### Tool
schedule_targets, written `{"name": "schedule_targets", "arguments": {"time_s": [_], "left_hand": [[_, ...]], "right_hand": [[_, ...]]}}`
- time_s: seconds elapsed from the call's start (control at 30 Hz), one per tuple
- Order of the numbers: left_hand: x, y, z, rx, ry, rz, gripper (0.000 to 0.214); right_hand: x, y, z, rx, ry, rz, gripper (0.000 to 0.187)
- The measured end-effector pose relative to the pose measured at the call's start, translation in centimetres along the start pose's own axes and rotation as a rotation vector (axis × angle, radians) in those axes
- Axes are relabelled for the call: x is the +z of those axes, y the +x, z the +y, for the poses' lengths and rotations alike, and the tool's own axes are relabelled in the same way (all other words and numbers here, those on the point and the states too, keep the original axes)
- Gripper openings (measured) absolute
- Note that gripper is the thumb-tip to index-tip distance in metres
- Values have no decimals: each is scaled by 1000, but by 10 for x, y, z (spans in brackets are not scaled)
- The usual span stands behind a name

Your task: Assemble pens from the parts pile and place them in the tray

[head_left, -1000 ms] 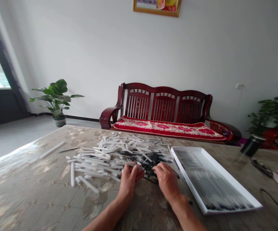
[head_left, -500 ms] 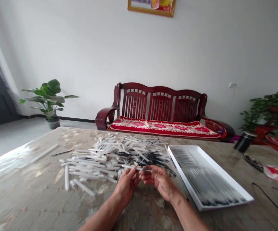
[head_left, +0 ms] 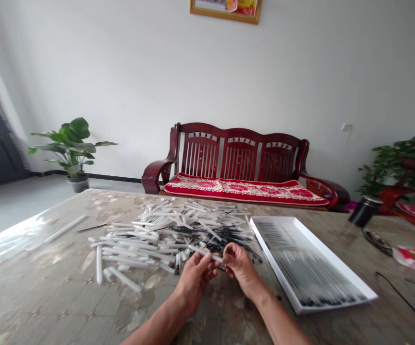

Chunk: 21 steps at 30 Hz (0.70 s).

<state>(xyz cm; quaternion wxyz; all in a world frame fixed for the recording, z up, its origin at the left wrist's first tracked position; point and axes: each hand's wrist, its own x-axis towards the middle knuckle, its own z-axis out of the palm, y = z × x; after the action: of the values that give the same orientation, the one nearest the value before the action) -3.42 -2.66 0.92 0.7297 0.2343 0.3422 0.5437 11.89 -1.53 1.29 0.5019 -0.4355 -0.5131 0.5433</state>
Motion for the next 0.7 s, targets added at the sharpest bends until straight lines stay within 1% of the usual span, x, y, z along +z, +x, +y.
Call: {"name": "schedule_targets", "arguments": {"time_s": [0.07, 0.1, 0.17, 0.2, 0.23, 0.3, 0.37, 0.47, 0.7], "left_hand": [[0, 1, 1, -13, -37, 34, 18], [0, 2, 3, -13, -53, 48, 15], [0, 4, 5, -2, -78, 60, 12], [-1, 6, 6, 5, -88, 63, 12], [-1, 7, 7, 9, -97, 66, 12], [-1, 9, 7, 4, -112, 76, 13], [-1, 9, 7, -12, -116, 84, 13], [-1, 9, 6, -28, -119, 79, 11], [-2, 10, 5, -23, -136, 56, 11]], "right_hand": [[-15, 1, -6, -36, -161, 38, 52], [-24, 1, -10, -56, -308, 93, 48], [-44, 2, -15, -107, -754, 182, 29], [-53, 2, -16, -108, -966, 210, 22], [-60, 3, -17, -70, -1141, 217, 21], [-67, 3, -17, 21, -1377, 211, 21], [-68, 2, -16, 87, -1486, 183, 17], [-65, -1, -15, 112, -1550, 153, 8], [-68, -3, -14, 165, -1636, 194, 19]]}}
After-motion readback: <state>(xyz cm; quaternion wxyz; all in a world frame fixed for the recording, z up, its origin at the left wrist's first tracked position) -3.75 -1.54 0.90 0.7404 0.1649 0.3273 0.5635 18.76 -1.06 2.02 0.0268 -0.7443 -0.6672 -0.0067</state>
